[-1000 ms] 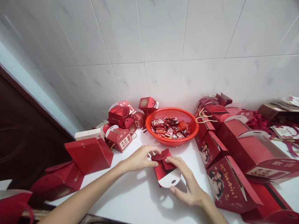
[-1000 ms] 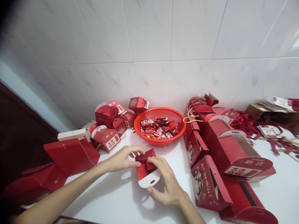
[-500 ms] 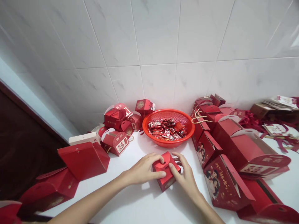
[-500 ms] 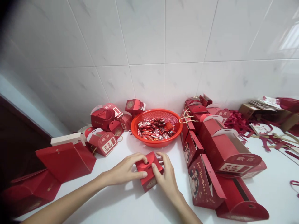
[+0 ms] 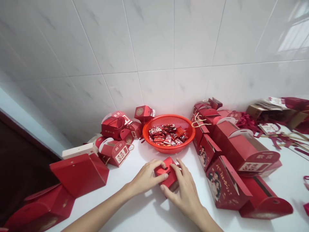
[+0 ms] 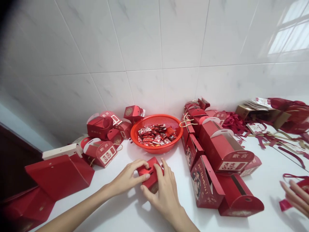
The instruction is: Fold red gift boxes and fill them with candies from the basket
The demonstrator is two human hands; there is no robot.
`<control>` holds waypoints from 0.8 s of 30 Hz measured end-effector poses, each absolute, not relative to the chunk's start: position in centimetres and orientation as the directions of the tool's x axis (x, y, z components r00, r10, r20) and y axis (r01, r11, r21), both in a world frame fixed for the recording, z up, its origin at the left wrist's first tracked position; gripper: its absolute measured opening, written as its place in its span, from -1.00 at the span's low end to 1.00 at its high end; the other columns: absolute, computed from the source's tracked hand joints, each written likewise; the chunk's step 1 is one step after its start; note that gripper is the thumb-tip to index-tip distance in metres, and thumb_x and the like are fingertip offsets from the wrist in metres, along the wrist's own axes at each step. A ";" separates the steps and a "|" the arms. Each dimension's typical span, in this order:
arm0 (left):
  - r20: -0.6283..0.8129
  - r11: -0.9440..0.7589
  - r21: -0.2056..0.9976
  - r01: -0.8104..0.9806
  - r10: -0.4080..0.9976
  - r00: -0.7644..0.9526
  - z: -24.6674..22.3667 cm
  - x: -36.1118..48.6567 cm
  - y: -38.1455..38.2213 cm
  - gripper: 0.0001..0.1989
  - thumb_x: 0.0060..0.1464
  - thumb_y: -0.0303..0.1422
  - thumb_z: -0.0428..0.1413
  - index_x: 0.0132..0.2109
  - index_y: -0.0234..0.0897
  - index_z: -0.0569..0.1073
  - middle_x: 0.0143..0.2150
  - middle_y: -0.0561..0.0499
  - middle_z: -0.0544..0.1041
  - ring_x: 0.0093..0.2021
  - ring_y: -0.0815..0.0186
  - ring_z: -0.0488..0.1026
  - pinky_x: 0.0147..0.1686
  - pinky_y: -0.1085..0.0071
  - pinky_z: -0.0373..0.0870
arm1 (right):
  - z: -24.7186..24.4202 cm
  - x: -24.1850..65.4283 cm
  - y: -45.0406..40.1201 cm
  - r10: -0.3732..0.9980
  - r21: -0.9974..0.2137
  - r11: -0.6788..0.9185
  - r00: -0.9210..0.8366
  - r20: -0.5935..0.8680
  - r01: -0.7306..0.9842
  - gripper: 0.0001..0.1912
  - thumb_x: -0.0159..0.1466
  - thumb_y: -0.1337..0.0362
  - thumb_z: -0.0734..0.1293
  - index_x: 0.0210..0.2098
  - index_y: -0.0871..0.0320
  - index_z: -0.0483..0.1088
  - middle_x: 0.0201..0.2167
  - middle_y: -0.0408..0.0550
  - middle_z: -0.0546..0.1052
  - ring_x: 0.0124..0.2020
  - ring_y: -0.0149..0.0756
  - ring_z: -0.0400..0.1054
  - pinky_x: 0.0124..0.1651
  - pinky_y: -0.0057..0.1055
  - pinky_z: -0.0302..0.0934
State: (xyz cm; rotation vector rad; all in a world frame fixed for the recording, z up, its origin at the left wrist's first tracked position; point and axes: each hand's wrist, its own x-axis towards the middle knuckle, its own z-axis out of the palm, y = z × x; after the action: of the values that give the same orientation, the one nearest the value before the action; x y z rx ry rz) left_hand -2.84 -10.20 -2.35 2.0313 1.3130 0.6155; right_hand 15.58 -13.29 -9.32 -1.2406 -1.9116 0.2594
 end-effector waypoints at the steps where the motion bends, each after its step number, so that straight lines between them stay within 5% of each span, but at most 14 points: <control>1: 0.052 -0.304 0.724 0.619 0.919 0.391 -2.4 -2.8 -10.2 -0.78 0.11 -0.21 0.16 -0.14 -0.21 0.49 -0.13 -0.01 0.56 -0.13 0.21 0.47 -0.07 0.35 0.37 | -9.2 15.4 -13.6 0.841 -0.554 0.470 -0.158 0.517 0.688 -0.40 0.20 0.07 0.42 0.19 0.08 0.31 0.22 0.26 0.34 0.10 0.17 0.40 0.03 0.07 0.40; 6: 0.067 -0.333 0.712 0.619 0.909 0.411 -2.9 -2.7 -10.3 -0.81 0.14 -0.24 0.13 -0.13 -0.21 0.48 -0.12 -0.01 0.56 -0.10 0.20 0.48 -0.03 0.33 0.38 | -8.6 14.7 -14.6 0.856 -0.502 0.417 -0.142 0.497 0.758 -0.39 0.13 0.10 0.47 0.15 0.06 0.36 0.16 0.27 0.40 0.05 0.26 0.40 -0.11 0.11 0.44; 11: 0.112 -0.342 0.750 0.566 0.909 0.401 -2.9 -2.7 -10.6 -0.70 0.23 -0.11 0.04 -0.10 -0.19 0.53 0.06 -0.09 0.49 0.12 0.13 0.42 0.16 0.24 0.31 | -6.9 15.3 -14.7 0.879 -0.532 0.386 -0.126 0.460 0.754 -0.50 0.08 0.26 0.44 0.04 0.04 0.43 0.01 0.16 0.49 -0.06 0.13 0.46 -0.30 -0.10 0.50; 14: 0.190 -0.326 0.822 0.468 0.930 0.314 -2.9 -2.9 -10.4 -0.62 0.29 -0.10 -0.07 -0.05 -0.17 0.55 0.19 -0.09 0.42 0.28 0.11 0.28 0.30 0.20 0.17 | -4.5 17.3 -16.0 0.843 -0.530 0.439 -0.128 0.523 0.726 -0.45 0.04 0.29 0.44 0.05 0.06 0.43 0.01 0.15 0.48 -0.06 0.07 0.47 -0.23 -0.13 0.50; 18: 0.188 -0.272 0.877 0.395 0.953 0.237 -3.3 -3.2 -9.8 -0.59 0.26 -0.07 -0.07 -0.07 -0.22 0.54 0.13 -0.12 0.47 0.20 0.10 0.37 0.27 0.20 0.23 | 1.2 22.0 -18.7 0.694 -0.447 0.585 -0.133 0.707 0.676 -0.40 0.12 0.18 0.46 0.16 -0.01 0.37 0.10 0.09 0.45 0.04 0.02 0.45 -0.05 -0.18 0.47; 21: 0.154 -0.246 0.880 0.406 0.957 0.247 -3.7 -3.2 -9.7 -0.60 0.23 -0.06 -0.03 -0.12 -0.23 0.56 0.09 -0.14 0.49 0.13 0.10 0.41 0.23 0.20 0.28 | 6.4 26.3 -19.5 0.593 -0.419 0.562 0.005 0.805 0.713 -0.45 0.19 0.06 0.43 0.17 -0.07 0.39 0.07 0.04 0.49 0.03 0.00 0.44 -0.02 -0.15 0.44; 24: 0.130 -0.251 0.879 0.407 0.944 0.302 -3.9 -3.0 -9.9 -0.61 0.23 -0.06 0.01 -0.17 -0.23 0.58 0.07 -0.14 0.49 0.08 0.11 0.42 0.19 0.21 0.33 | 11.0 30.9 -17.7 0.473 -0.480 0.371 0.283 0.834 0.795 -0.36 0.11 -0.02 0.47 0.15 -0.01 0.43 -0.05 0.00 0.54 -0.13 -0.07 0.49 -0.16 -0.18 0.45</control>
State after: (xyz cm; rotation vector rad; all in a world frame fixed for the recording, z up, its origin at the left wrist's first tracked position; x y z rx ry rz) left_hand -3.03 -9.94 -3.92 1.8075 1.2132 0.8910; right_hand 30.91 -17.70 11.01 -1.2670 -1.3580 -0.3188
